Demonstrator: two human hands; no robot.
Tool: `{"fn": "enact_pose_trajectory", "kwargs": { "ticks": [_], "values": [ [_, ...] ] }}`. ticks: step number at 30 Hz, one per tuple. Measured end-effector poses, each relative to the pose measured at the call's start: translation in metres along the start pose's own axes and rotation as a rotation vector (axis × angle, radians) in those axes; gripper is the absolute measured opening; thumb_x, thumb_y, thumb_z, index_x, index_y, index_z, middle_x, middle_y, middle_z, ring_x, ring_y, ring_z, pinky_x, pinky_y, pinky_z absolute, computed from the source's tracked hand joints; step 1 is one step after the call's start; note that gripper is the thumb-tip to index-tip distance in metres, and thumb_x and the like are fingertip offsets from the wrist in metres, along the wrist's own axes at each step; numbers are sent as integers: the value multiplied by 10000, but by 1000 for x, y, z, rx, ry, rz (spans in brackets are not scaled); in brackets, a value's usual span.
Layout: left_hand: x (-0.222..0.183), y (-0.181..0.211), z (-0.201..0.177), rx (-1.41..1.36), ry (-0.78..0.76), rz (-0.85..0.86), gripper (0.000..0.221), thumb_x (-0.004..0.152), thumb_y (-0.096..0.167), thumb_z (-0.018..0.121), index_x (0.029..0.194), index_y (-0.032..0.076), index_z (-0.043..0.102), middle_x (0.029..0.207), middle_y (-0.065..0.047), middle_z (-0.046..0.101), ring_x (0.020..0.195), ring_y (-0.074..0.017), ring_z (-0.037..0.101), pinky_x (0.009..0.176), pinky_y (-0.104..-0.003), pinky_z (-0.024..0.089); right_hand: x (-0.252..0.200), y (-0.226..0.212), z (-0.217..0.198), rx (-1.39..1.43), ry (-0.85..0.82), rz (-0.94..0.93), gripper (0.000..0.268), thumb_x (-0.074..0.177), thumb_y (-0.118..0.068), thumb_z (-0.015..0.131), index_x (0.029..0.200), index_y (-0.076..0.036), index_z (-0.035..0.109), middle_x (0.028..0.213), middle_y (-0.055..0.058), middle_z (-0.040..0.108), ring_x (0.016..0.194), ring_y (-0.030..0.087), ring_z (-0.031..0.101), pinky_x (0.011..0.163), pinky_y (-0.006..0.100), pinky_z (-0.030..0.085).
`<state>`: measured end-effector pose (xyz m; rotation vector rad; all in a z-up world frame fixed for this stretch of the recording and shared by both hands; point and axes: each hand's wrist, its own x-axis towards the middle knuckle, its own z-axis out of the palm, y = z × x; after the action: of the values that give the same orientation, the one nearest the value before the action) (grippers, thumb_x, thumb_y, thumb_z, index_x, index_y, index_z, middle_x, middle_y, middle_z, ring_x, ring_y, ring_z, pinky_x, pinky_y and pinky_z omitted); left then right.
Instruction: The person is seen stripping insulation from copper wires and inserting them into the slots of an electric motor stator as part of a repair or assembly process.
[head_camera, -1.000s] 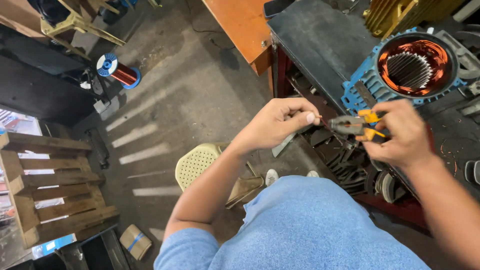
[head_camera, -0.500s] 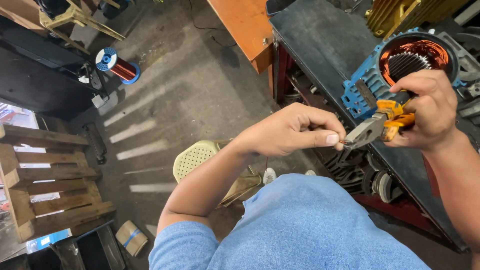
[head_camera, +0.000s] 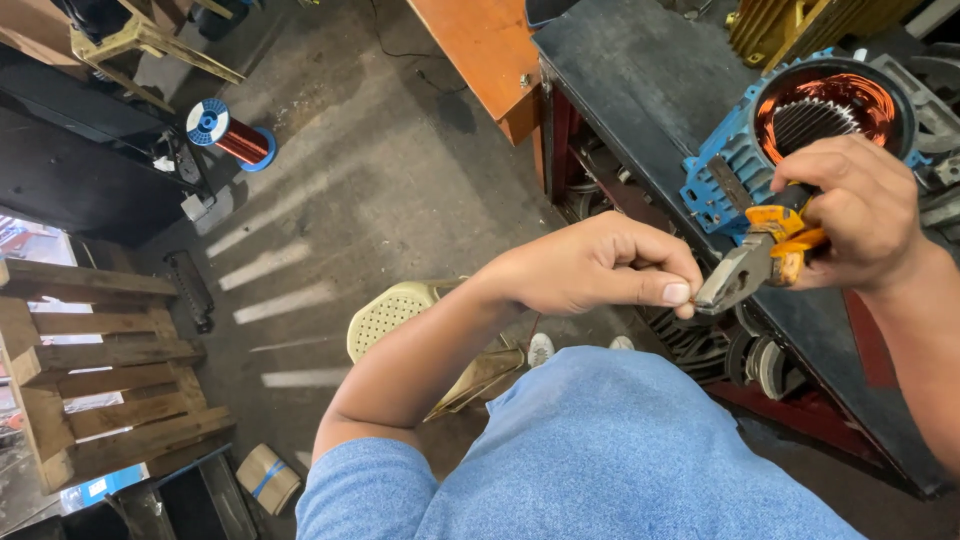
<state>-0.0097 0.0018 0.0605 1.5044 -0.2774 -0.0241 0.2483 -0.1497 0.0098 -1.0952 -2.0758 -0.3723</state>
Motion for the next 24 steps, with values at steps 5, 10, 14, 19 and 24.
{"fn": "enact_pose_trajectory", "kwargs": {
  "ticks": [5,10,14,19,24],
  "values": [
    [-10,8,15,179,255,73,252,1029,337,538,1047,123,668,920,26,660,791,-65,509,727,-232,409,-23,-2,16,120,30,75,422,782,-269,672,614,-62,345,762,276,583,597,328,529,521,426,404],
    [-7,-18,36,475,601,177,185,1053,238,516,1059,133,669,878,32,664,626,-71,444,612,-235,371,-53,-35,41,31,43,301,143,722,-31,658,763,81,579,601,60,491,471,132,394,391,283,325],
    [0,-34,42,791,857,348,142,1056,135,501,1030,86,631,805,-21,609,652,-156,553,614,-286,442,-40,-89,57,225,38,898,190,655,-48,646,837,-51,589,670,-32,450,549,76,341,500,241,276],
    [-3,-37,39,694,901,208,127,1037,145,533,1040,85,645,893,-24,667,769,-155,632,742,-287,513,-44,-101,50,521,24,1142,295,768,16,613,1059,-23,641,896,37,631,788,132,590,729,251,487],
    [-6,-22,17,96,371,48,189,1024,304,570,1015,156,687,936,64,682,796,-33,526,763,-211,413,-70,-44,5,144,-138,679,605,699,-139,763,1227,81,566,1090,154,572,727,137,556,558,221,485]
  ]
}}
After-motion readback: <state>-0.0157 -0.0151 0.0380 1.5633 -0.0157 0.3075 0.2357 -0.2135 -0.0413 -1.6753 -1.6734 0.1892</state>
